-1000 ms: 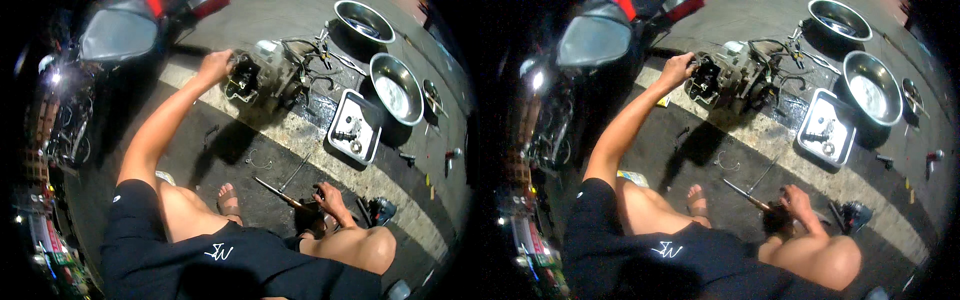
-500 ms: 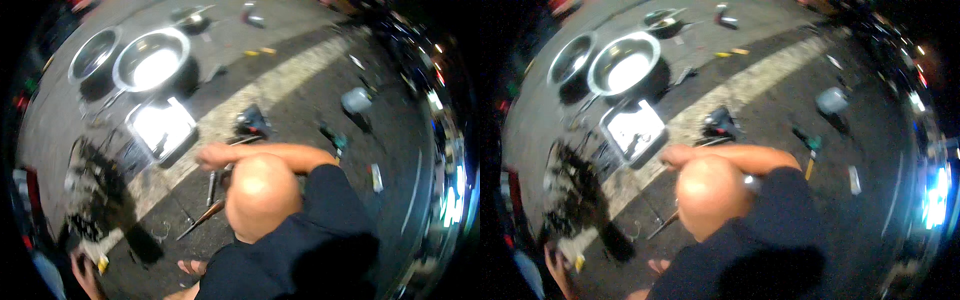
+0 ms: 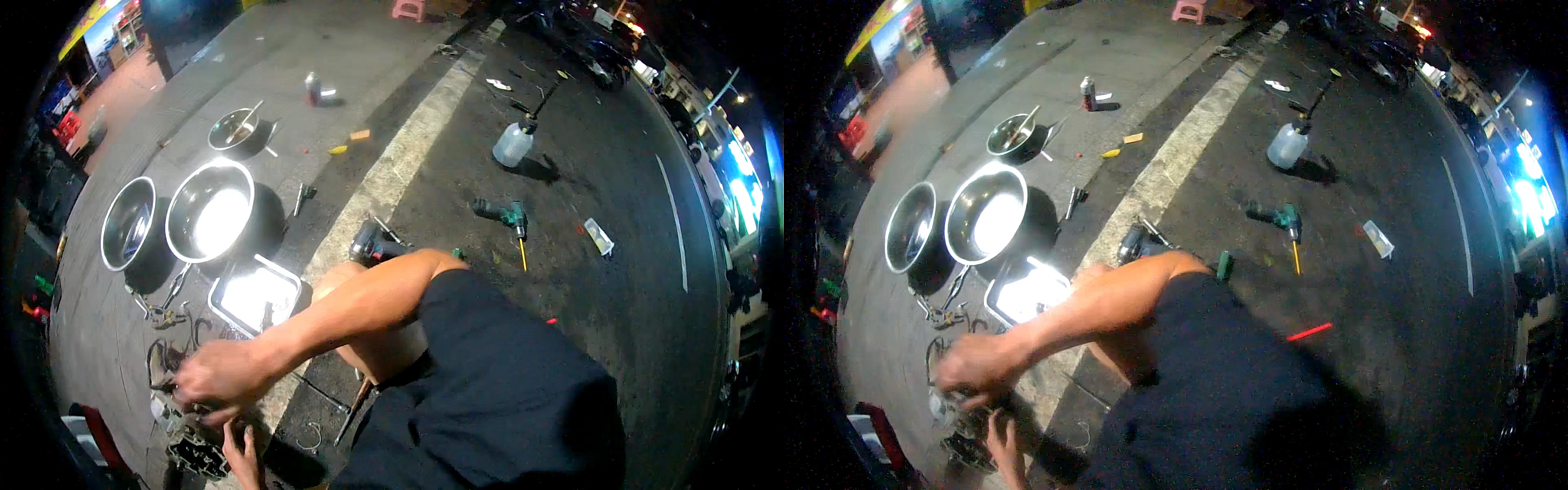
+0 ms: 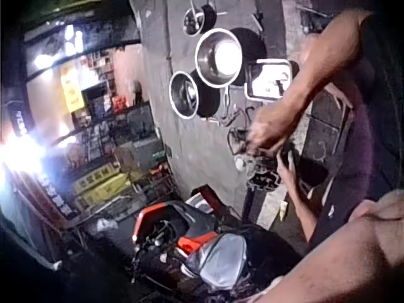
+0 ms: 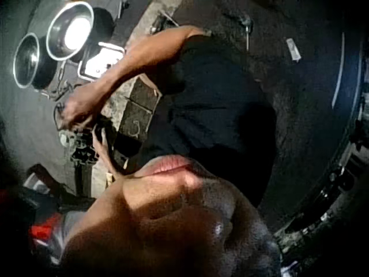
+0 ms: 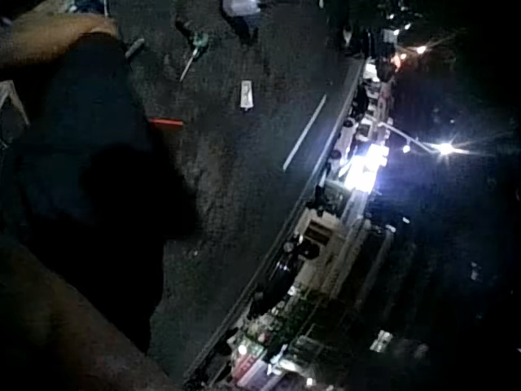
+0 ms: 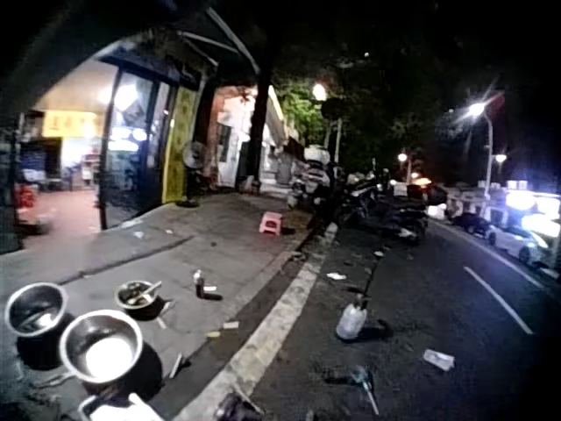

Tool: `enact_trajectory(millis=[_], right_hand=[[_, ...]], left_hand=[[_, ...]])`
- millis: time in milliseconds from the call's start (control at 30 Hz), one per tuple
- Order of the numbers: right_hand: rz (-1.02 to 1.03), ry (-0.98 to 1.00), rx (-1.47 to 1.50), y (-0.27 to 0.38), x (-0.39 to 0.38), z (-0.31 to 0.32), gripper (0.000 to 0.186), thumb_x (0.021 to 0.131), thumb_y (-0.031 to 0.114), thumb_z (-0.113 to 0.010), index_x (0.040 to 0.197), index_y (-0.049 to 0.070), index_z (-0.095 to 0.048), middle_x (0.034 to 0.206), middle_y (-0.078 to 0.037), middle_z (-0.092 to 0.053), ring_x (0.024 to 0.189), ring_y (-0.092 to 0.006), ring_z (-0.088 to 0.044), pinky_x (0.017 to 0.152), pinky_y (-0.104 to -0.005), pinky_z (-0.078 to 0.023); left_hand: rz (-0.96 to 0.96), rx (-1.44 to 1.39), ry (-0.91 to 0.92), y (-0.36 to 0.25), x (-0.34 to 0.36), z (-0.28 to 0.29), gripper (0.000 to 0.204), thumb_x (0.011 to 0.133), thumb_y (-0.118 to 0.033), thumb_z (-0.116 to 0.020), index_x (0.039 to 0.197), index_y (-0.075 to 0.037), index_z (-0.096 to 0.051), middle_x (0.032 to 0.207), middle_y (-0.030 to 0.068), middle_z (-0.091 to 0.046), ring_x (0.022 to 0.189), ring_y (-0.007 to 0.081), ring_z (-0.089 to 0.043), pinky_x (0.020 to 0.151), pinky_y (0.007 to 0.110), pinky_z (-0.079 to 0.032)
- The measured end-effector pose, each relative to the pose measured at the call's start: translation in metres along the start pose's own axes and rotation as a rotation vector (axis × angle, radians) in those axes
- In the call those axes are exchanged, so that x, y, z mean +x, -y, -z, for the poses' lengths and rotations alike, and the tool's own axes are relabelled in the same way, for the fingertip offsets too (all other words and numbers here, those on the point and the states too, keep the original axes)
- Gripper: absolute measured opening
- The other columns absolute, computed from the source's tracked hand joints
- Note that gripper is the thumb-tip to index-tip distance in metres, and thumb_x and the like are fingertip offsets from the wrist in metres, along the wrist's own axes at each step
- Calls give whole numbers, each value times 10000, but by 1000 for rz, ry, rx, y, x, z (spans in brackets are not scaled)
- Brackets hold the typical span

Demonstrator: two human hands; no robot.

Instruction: The person disassembles and reassembles parts of a motorcycle engine on the ground, using an electric drill, a wrench, and a cloth to clean components.

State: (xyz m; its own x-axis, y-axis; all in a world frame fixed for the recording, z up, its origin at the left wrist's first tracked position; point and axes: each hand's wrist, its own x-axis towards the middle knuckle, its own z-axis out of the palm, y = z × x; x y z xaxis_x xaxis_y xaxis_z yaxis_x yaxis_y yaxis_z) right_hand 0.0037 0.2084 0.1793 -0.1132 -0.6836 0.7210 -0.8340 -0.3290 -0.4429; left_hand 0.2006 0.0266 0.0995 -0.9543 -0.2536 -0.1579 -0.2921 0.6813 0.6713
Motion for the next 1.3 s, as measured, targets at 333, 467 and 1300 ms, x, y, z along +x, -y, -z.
enact_trajectory(millis=[333,467,1300], right_hand=[[-502,405,166,-38,-34,15,338,869,294,-597,1038,2,-622,945,-234,-655,930,-404,-629,813,-473,-505],[-414,640,338,-27,-25,4,305,901,283,-584,1035,10,-602,913,-210,-635,875,-377,-634,772,-468,-497],[-610,891,216,-28,-44,-41,361,909,369,-582,1107,67,-588,1012,-152,-615,950,-344,-620,787,-451,-513]], left_hand=[[3,-97,-108,-71,-30,25,343,837,-41,-613,1176,5,-590,972,144,-661,888,214,-641,814,304,-487],[149,-233,-175,-53,-63,45,343,820,-62,-632,1159,-13,-613,926,124,-653,826,214,-643,774,317,-501],[271,-347,53,-33,-27,30,282,853,-162,-661,1079,4,-632,956,184,-681,885,292,-679,766,354,-516]])
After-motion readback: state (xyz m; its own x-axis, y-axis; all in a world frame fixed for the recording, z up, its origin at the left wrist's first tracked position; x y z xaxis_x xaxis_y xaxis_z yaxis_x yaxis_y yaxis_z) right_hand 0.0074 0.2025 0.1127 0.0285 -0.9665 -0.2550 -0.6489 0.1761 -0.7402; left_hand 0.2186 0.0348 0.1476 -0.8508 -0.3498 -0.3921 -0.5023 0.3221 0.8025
